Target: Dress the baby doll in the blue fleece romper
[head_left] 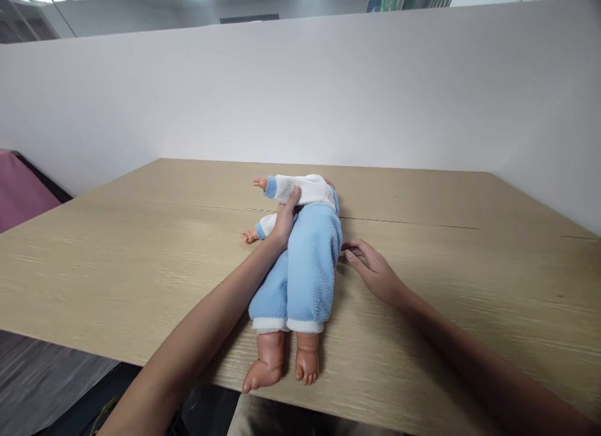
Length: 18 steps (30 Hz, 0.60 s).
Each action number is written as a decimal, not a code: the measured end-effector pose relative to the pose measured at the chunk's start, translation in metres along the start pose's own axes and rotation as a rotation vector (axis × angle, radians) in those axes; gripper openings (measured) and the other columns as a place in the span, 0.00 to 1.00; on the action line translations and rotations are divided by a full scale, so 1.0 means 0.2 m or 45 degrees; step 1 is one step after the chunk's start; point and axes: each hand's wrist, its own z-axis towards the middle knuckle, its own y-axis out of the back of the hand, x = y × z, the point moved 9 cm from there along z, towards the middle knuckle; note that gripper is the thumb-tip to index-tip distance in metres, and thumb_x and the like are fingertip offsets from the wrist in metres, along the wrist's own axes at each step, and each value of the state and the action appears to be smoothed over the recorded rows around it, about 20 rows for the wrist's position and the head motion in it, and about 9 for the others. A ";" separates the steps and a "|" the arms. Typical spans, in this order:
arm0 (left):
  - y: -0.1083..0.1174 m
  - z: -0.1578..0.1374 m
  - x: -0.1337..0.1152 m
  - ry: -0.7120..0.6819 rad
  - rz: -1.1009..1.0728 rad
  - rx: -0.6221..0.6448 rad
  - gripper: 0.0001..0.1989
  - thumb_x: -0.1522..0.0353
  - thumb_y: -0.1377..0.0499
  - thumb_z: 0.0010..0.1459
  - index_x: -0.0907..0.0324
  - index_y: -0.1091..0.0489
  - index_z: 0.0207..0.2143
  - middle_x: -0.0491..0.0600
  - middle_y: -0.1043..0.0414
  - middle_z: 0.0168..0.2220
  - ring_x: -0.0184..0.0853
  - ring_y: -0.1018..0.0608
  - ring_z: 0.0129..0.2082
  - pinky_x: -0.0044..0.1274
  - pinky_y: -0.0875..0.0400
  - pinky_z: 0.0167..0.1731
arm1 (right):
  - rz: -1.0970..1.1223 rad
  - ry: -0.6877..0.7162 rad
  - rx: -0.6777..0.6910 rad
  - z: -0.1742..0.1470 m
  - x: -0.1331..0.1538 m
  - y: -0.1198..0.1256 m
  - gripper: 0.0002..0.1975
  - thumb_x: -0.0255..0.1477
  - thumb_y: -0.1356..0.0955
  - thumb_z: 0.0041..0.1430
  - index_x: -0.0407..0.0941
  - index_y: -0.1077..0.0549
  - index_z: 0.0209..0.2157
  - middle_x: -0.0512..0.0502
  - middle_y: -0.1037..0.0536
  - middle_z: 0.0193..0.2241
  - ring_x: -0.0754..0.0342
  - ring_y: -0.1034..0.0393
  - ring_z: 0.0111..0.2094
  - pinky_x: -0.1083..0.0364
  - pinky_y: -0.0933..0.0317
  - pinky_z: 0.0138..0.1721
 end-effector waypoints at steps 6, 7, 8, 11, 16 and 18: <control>-0.21 -0.02 0.01 -0.155 0.415 0.245 0.28 0.52 0.34 0.69 0.57 0.25 0.64 0.51 0.23 0.66 0.49 0.28 0.71 0.35 0.40 0.74 | 0.231 -0.123 -0.117 0.01 -0.07 0.05 0.24 0.54 0.38 0.77 0.53 0.24 0.56 0.43 0.19 0.57 0.39 0.27 0.60 0.40 0.36 0.65; -0.24 -0.02 0.03 -0.169 0.490 0.274 0.28 0.52 0.35 0.69 0.58 0.26 0.64 0.52 0.23 0.66 0.50 0.27 0.70 0.37 0.38 0.74 | 0.318 -0.167 -0.134 0.02 -0.10 0.06 0.25 0.55 0.38 0.77 0.53 0.25 0.57 0.43 0.20 0.58 0.40 0.27 0.61 0.41 0.35 0.66; -0.27 -0.03 0.04 -0.199 0.590 0.300 0.29 0.52 0.36 0.70 0.59 0.27 0.64 0.54 0.23 0.66 0.50 0.26 0.69 0.38 0.37 0.72 | 0.398 -0.212 -0.144 0.02 -0.14 0.06 0.26 0.56 0.39 0.76 0.53 0.25 0.57 0.44 0.20 0.59 0.41 0.28 0.62 0.43 0.34 0.65; -0.38 -0.06 0.08 -0.338 0.909 0.415 0.25 0.52 0.40 0.72 0.62 0.26 0.59 0.59 0.20 0.61 0.50 0.22 0.63 0.40 0.32 0.68 | 0.524 -0.289 -0.142 0.03 -0.21 0.07 0.24 0.54 0.35 0.74 0.52 0.25 0.57 0.45 0.21 0.60 0.42 0.28 0.62 0.45 0.35 0.67; -0.52 -0.13 0.14 -0.503 1.128 0.607 0.17 0.59 0.37 0.68 0.58 0.25 0.53 0.58 0.21 0.59 0.50 0.23 0.61 0.41 0.34 0.68 | 0.550 -0.320 -0.140 0.06 -0.28 0.08 0.19 0.45 0.28 0.67 0.49 0.22 0.52 0.45 0.19 0.58 0.39 0.32 0.66 0.41 0.44 0.74; -0.57 -0.17 0.14 -0.572 1.273 0.678 0.19 0.61 0.37 0.67 0.59 0.27 0.57 0.59 0.23 0.59 0.51 0.24 0.61 0.42 0.35 0.67 | 0.597 -0.366 -0.114 0.08 -0.31 0.09 0.18 0.46 0.30 0.68 0.49 0.20 0.50 0.43 0.17 0.55 0.38 0.29 0.64 0.39 0.40 0.71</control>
